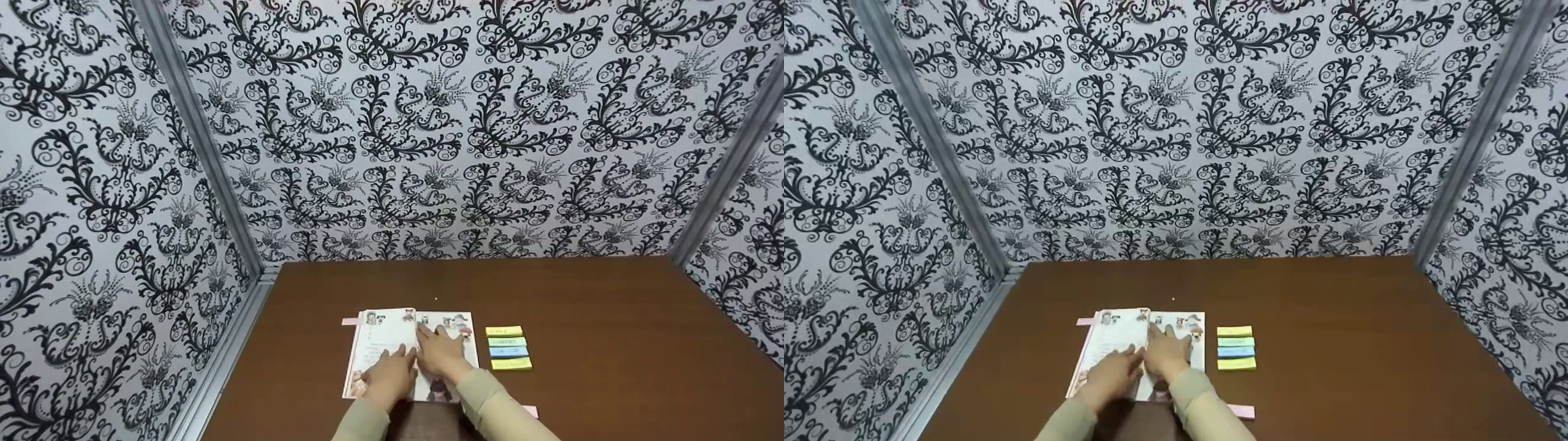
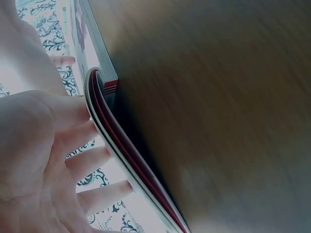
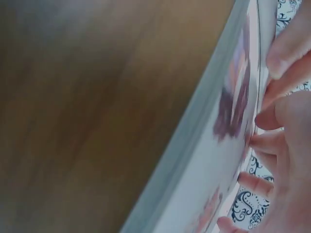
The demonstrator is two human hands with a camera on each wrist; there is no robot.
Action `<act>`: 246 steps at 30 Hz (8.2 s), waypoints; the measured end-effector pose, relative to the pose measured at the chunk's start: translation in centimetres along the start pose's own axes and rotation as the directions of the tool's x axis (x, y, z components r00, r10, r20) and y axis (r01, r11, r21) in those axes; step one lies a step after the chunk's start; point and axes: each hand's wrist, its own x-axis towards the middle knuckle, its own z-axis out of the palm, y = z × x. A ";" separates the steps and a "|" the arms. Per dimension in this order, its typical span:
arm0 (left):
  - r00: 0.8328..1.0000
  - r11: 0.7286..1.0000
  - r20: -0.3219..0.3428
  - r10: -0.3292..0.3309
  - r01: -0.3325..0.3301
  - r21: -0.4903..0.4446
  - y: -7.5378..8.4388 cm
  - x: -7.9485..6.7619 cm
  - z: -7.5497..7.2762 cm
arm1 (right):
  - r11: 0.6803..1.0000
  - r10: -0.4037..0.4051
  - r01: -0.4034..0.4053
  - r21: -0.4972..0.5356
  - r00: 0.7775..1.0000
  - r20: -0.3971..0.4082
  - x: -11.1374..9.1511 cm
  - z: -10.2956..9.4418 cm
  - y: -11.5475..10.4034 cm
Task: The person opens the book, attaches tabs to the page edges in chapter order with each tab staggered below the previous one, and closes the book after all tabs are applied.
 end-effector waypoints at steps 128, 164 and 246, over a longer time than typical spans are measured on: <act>0.989 0.968 0.139 0.044 -0.008 -0.249 -2.6 -0.7 0.5 | 0.864 -0.347 0.361 0.351 0.932 -0.104 -8.3 -4.5 5.6; 0.990 0.984 0.129 0.050 -0.027 -0.175 -2.0 -1.3 0.4 | 0.935 0.203 -0.153 0.320 0.971 -0.126 -3.6 -4.1 19.1; 0.751 0.881 -0.495 0.437 -0.468 0.067 8.1 1.0 -4.9 | 0.984 -0.082 0.121 0.131 0.959 -0.272 -10.1 -11.7 10.9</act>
